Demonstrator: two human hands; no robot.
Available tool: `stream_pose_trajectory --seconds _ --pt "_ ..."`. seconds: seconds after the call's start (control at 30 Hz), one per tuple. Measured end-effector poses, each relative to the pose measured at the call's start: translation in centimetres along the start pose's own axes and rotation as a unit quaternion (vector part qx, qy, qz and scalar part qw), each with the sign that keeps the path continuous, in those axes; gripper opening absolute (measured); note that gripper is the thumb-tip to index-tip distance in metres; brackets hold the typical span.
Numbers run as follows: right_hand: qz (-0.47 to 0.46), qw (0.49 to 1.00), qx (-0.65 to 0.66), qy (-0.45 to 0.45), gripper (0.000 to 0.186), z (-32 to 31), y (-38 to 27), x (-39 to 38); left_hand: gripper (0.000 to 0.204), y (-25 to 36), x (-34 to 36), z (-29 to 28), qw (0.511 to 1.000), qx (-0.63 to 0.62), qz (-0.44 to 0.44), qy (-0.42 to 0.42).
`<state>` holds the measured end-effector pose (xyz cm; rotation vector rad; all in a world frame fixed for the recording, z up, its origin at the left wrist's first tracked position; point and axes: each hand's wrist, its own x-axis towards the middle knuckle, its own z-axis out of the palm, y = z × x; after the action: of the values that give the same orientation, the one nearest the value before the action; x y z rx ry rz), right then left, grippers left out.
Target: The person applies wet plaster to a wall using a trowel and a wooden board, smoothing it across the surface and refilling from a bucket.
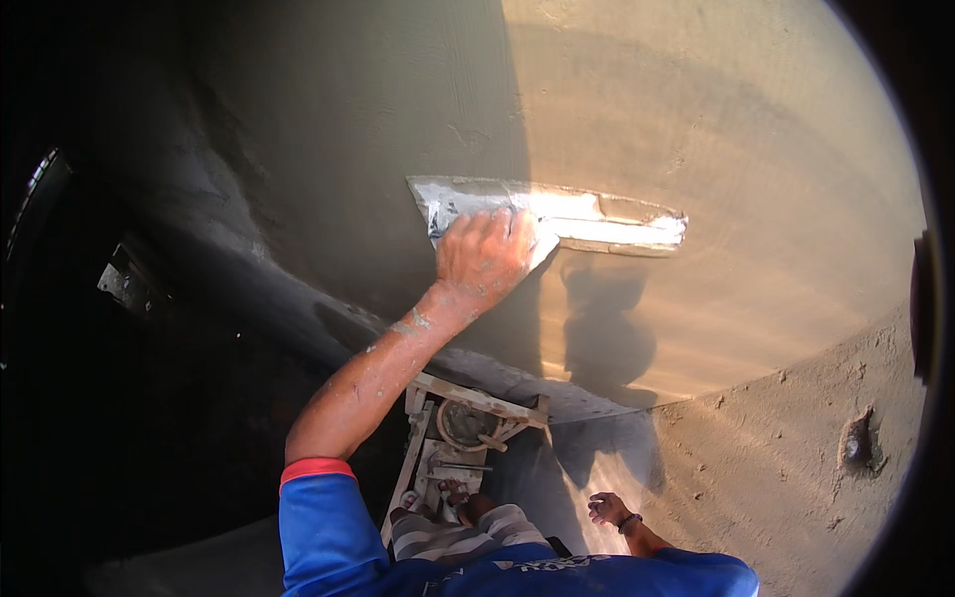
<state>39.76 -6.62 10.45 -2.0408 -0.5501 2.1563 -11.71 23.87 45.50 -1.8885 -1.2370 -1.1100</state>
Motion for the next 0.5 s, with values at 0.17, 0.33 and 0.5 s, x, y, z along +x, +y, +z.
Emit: stream_pose_trajectory --seconds 0.17,0.33,0.5 --pt "-0.034 0.991 -0.121 0.045 0.041 -0.6 2.2 8.1 0.034 4.1 -17.0 8.4 0.999 -0.029 -0.014 -0.034" --pt "0.040 0.980 0.191 -0.038 0.035 -1.4 7.1 13.1 0.035 6.1 -31.7 11.9 0.989 -0.074 -0.052 -0.117" --pt "0.055 0.978 0.166 -0.111 0.034 1.2 6.4 10.9 0.042 -0.7 -26.4 3.0 0.946 -0.165 -0.280 -0.002"
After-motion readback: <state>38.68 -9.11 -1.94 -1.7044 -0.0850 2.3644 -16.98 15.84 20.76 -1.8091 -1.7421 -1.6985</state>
